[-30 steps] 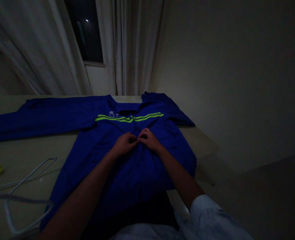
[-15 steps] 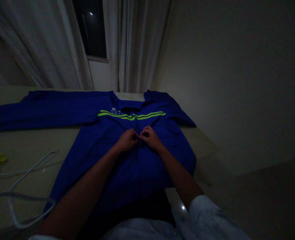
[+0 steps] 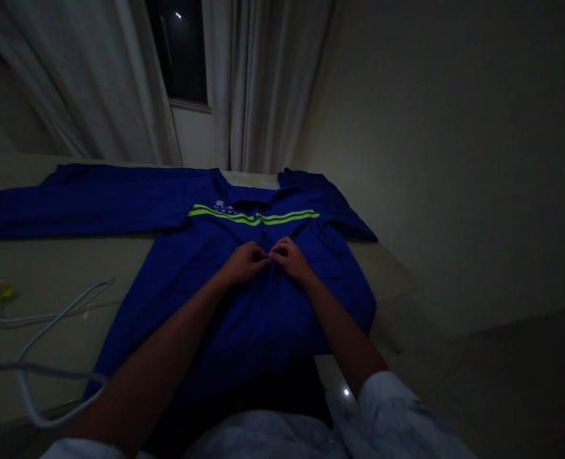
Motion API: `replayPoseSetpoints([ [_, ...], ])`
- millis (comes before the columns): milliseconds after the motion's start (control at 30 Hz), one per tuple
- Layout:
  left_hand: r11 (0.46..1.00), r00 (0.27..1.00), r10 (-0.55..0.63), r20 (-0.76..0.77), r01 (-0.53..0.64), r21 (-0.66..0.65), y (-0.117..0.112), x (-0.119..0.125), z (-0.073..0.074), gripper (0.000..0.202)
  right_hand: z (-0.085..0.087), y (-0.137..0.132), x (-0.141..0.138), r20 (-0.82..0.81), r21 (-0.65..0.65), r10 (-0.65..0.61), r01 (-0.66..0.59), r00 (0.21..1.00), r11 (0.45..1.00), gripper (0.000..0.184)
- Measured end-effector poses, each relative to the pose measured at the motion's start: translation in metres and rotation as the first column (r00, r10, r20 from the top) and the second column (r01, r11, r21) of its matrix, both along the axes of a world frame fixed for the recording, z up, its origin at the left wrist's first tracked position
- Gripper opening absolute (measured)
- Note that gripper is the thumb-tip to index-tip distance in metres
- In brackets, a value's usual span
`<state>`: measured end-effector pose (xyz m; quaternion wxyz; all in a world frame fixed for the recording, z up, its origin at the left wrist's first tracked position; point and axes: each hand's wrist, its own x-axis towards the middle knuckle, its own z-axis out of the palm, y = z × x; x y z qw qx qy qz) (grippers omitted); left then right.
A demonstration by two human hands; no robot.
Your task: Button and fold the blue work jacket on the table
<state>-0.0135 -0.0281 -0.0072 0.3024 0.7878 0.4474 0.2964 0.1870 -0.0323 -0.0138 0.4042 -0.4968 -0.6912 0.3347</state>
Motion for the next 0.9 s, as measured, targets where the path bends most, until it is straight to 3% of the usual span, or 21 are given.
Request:
replayPoseSetpoints([
  [133, 1.000, 0.999, -0.010, 0.032, 0.010, -0.027, 0.001, -0.001, -0.003, 0.016, 0.000, 0.001, 0.000, 0.004, -0.009, 0.013, -0.013, 1.000, 1.000, 0.011],
  [367, 0.999, 1.000, 0.000, -0.007, 0.001, 0.053, 0.000, 0.002, -0.005, 0.006, -0.002, 0.002, 0.001, -0.006, -0.031, 0.008, -0.008, 1.000, 0.999, 0.012],
  [500, 0.995, 0.997, 0.007, -0.074, 0.001, 0.103, -0.003, 0.001, -0.004, 0.006, -0.002, -0.001, 0.002, -0.033, 0.047, 0.001, 0.001, 0.999, 0.999, 0.015],
  [733, 0.961, 0.945, 0.083, -0.317, 0.008, 0.277, -0.008, -0.006, 0.006, 0.021, 0.001, -0.008, -0.002, 0.061, 0.154, 0.019, -0.028, 0.998, 0.988, 0.010],
  [900, 0.978, 0.930, 0.044, -0.365, 0.035, 0.206, -0.009, -0.012, 0.007, 0.042, 0.008, -0.008, -0.002, 0.082, 0.177, -0.003, -0.012, 0.997, 0.984, 0.014],
])
